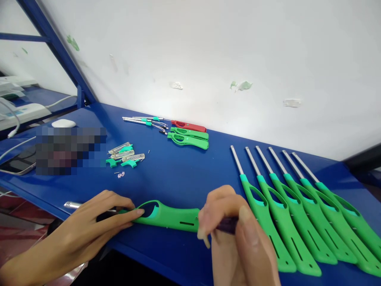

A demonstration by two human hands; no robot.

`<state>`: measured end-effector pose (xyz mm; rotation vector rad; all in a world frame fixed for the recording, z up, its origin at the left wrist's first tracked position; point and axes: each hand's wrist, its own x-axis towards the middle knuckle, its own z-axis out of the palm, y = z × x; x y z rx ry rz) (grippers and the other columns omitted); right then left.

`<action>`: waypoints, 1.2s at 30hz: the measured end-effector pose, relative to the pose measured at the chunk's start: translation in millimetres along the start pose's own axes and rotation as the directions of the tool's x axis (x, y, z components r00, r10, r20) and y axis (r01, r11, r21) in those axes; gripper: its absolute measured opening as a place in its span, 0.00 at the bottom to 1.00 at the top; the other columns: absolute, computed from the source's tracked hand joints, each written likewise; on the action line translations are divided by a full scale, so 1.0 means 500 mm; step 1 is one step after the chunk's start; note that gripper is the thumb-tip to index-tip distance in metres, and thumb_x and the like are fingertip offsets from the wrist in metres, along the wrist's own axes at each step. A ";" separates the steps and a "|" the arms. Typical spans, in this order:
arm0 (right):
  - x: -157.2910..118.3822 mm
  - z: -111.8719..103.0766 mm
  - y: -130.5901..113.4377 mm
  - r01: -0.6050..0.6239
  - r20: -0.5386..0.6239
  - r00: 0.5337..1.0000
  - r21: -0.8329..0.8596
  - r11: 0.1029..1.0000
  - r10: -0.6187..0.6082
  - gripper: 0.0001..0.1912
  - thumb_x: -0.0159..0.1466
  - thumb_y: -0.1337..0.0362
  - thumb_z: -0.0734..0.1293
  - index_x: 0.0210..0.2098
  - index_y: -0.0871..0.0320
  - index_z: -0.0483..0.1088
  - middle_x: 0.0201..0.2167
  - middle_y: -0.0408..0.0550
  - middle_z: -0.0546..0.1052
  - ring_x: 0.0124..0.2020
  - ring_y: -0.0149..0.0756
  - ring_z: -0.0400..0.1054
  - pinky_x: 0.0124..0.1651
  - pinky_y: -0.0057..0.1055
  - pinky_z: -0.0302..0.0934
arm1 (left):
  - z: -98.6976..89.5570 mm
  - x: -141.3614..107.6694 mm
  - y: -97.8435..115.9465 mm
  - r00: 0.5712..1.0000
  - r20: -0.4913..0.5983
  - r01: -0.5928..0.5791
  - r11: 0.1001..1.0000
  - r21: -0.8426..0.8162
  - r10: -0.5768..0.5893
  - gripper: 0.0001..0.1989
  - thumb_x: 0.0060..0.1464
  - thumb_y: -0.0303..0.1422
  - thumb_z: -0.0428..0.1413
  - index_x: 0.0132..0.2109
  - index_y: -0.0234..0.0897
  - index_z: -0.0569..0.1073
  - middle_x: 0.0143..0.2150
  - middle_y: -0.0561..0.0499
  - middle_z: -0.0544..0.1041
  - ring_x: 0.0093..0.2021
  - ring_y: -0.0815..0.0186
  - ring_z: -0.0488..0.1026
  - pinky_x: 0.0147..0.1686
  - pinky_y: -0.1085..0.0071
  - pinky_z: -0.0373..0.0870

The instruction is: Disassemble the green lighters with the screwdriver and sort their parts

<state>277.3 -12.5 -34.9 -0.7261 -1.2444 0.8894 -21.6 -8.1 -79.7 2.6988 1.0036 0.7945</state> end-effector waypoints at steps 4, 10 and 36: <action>-0.010 0.012 0.008 0.148 -0.143 0.969 -0.310 0.939 -0.200 0.20 0.79 0.56 0.60 0.35 0.52 0.77 0.32 0.45 0.71 0.32 0.33 0.67 0.31 0.32 0.64 | 0.001 -0.001 0.000 1.000 -0.001 -0.010 1.000 0.002 0.010 0.23 0.75 0.19 0.48 0.68 0.43 0.74 0.54 0.44 0.75 0.48 0.62 0.71 0.47 0.66 0.68; -0.018 0.031 0.004 0.153 -0.161 0.939 -0.598 0.787 -0.305 0.13 0.77 0.54 0.66 0.41 0.50 0.81 0.35 0.43 0.74 0.35 0.31 0.70 0.30 0.30 0.60 | 0.003 -0.006 -0.001 1.000 0.002 -0.018 1.000 0.004 0.018 0.24 0.76 0.19 0.48 0.70 0.43 0.73 0.54 0.44 0.75 0.49 0.62 0.71 0.49 0.67 0.69; -0.013 -0.037 -0.001 0.311 0.046 0.927 -0.651 0.692 -0.373 0.14 0.66 0.66 0.76 0.50 0.45 0.83 0.43 0.43 0.82 0.43 0.34 0.78 0.39 0.27 0.74 | 0.000 0.002 -0.007 0.998 -0.010 -0.055 0.998 -0.032 0.054 0.25 0.74 0.17 0.47 0.68 0.43 0.75 0.52 0.46 0.77 0.47 0.63 0.72 0.46 0.67 0.70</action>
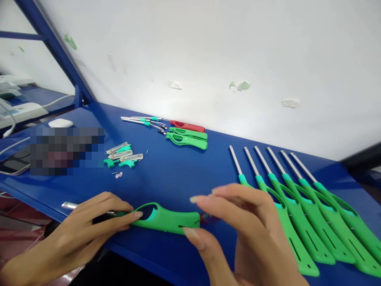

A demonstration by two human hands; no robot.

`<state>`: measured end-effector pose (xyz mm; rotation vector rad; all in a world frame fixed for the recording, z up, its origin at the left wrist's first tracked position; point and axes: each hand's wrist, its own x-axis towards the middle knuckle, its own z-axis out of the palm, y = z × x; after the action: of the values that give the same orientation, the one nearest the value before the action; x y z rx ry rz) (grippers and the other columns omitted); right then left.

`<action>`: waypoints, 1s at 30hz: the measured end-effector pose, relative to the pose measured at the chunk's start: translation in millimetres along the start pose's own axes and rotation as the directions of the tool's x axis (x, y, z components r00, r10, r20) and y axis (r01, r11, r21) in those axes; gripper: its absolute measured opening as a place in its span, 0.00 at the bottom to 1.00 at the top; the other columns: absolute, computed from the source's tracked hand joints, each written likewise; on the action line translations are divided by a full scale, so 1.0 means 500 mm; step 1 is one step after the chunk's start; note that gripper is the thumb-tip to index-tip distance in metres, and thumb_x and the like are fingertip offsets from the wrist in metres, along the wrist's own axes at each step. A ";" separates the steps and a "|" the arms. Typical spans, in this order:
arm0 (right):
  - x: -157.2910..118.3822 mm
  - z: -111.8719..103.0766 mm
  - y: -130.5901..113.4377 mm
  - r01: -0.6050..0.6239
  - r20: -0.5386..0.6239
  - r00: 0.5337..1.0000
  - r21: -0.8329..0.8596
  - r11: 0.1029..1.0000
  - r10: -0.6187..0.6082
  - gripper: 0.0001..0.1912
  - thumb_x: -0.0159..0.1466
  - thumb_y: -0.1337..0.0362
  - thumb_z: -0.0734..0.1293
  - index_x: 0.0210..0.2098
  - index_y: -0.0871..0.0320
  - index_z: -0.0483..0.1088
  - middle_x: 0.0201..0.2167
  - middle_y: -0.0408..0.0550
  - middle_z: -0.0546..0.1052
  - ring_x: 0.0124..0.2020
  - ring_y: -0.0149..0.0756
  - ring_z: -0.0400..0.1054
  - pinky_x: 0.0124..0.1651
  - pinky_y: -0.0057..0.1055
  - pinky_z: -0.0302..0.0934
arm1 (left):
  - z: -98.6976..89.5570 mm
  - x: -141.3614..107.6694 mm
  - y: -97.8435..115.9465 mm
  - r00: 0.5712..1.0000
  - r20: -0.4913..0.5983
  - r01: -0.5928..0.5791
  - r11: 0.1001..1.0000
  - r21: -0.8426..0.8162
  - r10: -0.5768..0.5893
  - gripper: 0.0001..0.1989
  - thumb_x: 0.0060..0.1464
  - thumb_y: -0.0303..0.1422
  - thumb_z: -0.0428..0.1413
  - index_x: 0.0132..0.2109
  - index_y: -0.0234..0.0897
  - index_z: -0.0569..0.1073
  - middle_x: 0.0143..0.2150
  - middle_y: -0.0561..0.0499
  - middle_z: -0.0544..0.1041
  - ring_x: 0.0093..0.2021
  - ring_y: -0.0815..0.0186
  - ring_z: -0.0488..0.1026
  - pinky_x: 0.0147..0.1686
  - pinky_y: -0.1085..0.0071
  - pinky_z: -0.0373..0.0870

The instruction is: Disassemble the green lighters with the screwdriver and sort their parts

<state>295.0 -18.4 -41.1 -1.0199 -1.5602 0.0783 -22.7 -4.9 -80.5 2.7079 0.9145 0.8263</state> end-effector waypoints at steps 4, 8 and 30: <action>-0.002 0.000 -0.003 -0.065 -0.017 0.998 -0.027 0.998 0.064 0.13 0.68 0.68 0.74 0.50 0.45 0.83 0.39 0.41 0.83 0.34 0.31 0.79 0.36 0.27 0.75 | -0.002 0.007 0.003 1.000 -0.010 -0.011 1.000 0.008 0.011 0.25 0.73 0.17 0.48 0.67 0.41 0.76 0.51 0.46 0.79 0.46 0.63 0.74 0.44 0.68 0.72; -0.003 0.005 -0.009 -0.101 -0.069 0.993 -0.021 0.995 0.100 0.13 0.70 0.67 0.72 0.51 0.46 0.83 0.43 0.43 0.84 0.41 0.34 0.80 0.41 0.30 0.76 | -0.001 0.008 0.006 1.000 -0.022 -0.011 1.000 0.006 0.011 0.25 0.73 0.17 0.48 0.67 0.42 0.76 0.51 0.45 0.79 0.46 0.62 0.74 0.43 0.67 0.73; -0.004 -0.016 0.018 -0.001 -0.094 0.996 -0.025 1.000 -0.002 0.16 0.66 0.67 0.77 0.50 0.42 0.85 0.40 0.45 0.82 0.37 0.36 0.76 0.33 0.32 0.70 | 0.010 -0.005 0.001 0.999 -0.004 0.042 0.997 -0.060 -0.043 0.29 0.73 0.16 0.47 0.69 0.46 0.74 0.51 0.45 0.77 0.47 0.61 0.72 0.44 0.65 0.70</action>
<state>306.4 -17.9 -45.2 -1.0286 -1.4789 0.0100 -21.2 -6.6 -85.7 2.6276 0.9301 0.8387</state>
